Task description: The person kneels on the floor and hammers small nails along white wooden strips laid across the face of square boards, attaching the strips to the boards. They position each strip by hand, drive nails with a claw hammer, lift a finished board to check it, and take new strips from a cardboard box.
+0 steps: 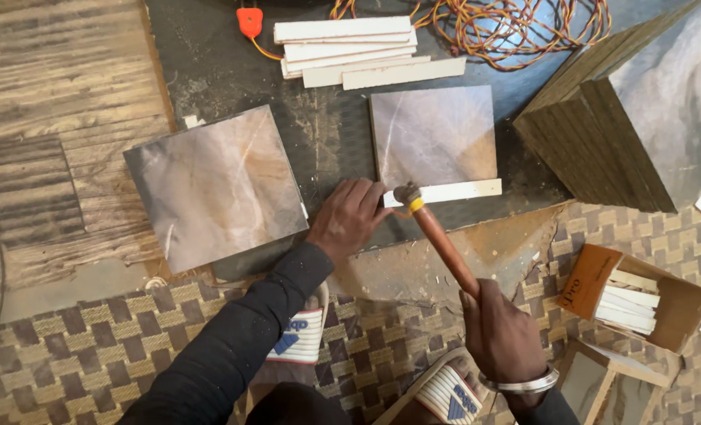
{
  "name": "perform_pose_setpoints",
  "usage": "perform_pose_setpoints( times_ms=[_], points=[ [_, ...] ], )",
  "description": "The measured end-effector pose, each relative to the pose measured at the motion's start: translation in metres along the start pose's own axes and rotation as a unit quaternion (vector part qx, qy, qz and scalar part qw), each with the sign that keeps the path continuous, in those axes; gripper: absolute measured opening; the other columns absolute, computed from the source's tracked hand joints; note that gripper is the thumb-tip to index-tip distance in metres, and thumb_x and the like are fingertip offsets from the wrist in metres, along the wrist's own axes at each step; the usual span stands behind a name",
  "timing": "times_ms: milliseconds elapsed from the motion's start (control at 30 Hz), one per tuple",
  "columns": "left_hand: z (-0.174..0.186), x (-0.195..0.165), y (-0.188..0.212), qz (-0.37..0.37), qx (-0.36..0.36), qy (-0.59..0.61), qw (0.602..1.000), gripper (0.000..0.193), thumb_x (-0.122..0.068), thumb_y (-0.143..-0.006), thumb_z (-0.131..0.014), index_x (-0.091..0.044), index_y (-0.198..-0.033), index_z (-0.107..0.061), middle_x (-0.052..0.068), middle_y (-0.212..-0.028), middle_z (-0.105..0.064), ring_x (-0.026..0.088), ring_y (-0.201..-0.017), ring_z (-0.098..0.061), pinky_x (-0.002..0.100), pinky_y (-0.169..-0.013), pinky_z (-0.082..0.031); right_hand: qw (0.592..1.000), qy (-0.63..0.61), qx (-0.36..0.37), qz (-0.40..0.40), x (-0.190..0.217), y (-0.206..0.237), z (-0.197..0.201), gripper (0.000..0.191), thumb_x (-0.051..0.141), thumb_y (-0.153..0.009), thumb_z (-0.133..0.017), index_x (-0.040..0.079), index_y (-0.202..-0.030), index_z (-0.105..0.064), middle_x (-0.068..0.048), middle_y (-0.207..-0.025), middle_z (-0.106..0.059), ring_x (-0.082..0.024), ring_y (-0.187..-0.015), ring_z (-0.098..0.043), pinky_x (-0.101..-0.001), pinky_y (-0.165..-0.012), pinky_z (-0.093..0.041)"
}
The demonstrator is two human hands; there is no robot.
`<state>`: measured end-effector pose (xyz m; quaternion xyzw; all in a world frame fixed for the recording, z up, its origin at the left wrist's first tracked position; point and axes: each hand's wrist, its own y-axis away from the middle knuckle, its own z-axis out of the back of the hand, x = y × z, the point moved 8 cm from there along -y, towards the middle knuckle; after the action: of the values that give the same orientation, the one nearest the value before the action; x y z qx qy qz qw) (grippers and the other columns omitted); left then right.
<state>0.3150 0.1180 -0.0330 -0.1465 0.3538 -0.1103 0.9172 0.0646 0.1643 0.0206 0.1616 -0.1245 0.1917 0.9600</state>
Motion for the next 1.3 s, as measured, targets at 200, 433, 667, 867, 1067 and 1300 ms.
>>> perform_pose_setpoints(
  times_ms=[200, 433, 667, 867, 1067, 1300],
  points=[
    [0.005, -0.005, -0.002, -0.030, -0.037, 0.010, 0.999, 0.039, -0.014, -0.089, -0.079, 0.002, -0.116, -0.057, 0.015, -0.101, -0.060, 0.032, -0.092, -0.062, 0.044, -0.084, -0.053, 0.998, -0.021, 0.028, -0.043, -0.003, 0.001, -0.014, 0.021, 0.031, -0.102, -0.048, 0.010, -0.103, -0.052, -0.004, -0.051, -0.058, -0.017, -0.030, -0.047, -0.0368, -0.027, -0.039],
    [0.002, -0.003, -0.001, -0.015, -0.013, 0.002, 1.000, 0.035, -0.015, -0.091, -0.078, 0.000, -0.113, -0.056, 0.015, -0.098, -0.059, 0.032, -0.090, -0.061, 0.044, -0.084, -0.053, 0.999, 0.034, -0.019, -0.019, -0.013, 0.010, -0.006, 0.021, 0.030, -0.103, -0.048, 0.011, -0.096, -0.052, -0.003, -0.052, -0.057, -0.018, -0.030, -0.044, -0.0373, -0.031, -0.038],
    [0.000, -0.008, 0.003, -0.025, -0.017, -0.003, 1.000, 0.036, -0.015, -0.090, -0.077, 0.002, -0.115, -0.057, 0.015, -0.098, -0.058, 0.031, -0.088, -0.061, 0.044, -0.082, -0.052, 0.988, 0.040, 0.084, -0.124, -0.028, 0.003, -0.031, 0.025, 0.035, -0.105, -0.050, 0.010, -0.105, -0.055, -0.006, -0.051, -0.062, -0.021, -0.036, -0.053, -0.0391, -0.033, -0.043],
    [0.004, -0.009, 0.000, -0.018, -0.013, -0.014, 1.000, 0.035, -0.015, -0.089, -0.077, 0.001, -0.114, -0.059, 0.015, -0.099, -0.059, 0.033, -0.091, -0.061, 0.045, -0.084, -0.052, 0.992, -0.020, -0.127, -0.006, -0.012, 0.024, 0.017, 0.020, 0.028, -0.100, -0.055, 0.009, -0.105, -0.055, -0.011, -0.054, -0.059, -0.027, -0.038, -0.055, -0.0426, -0.038, -0.044],
    [0.007, -0.014, 0.003, -0.026, -0.028, -0.011, 0.999, 0.035, -0.013, -0.089, -0.076, 0.003, -0.114, -0.059, 0.016, -0.098, -0.058, 0.035, -0.092, -0.060, 0.045, -0.084, -0.052, 0.998, -0.015, 0.007, -0.064, -0.027, 0.008, -0.044, 0.026, 0.030, -0.103, -0.055, 0.004, -0.102, -0.054, -0.011, -0.052, -0.059, -0.029, -0.038, -0.055, -0.0449, -0.038, -0.042],
    [0.010, -0.016, -0.008, -0.030, -0.012, -0.038, 0.999, 0.033, -0.016, -0.092, -0.077, 0.003, -0.112, -0.059, 0.015, -0.096, -0.057, 0.033, -0.088, -0.061, 0.044, -0.082, -0.052, 0.988, -0.103, -0.117, 0.004, -0.032, 0.020, -0.027, 0.024, 0.028, -0.104, -0.046, 0.006, -0.103, -0.056, -0.003, -0.048, -0.056, -0.016, -0.033, -0.048, -0.0356, -0.030, -0.040]
  ],
)
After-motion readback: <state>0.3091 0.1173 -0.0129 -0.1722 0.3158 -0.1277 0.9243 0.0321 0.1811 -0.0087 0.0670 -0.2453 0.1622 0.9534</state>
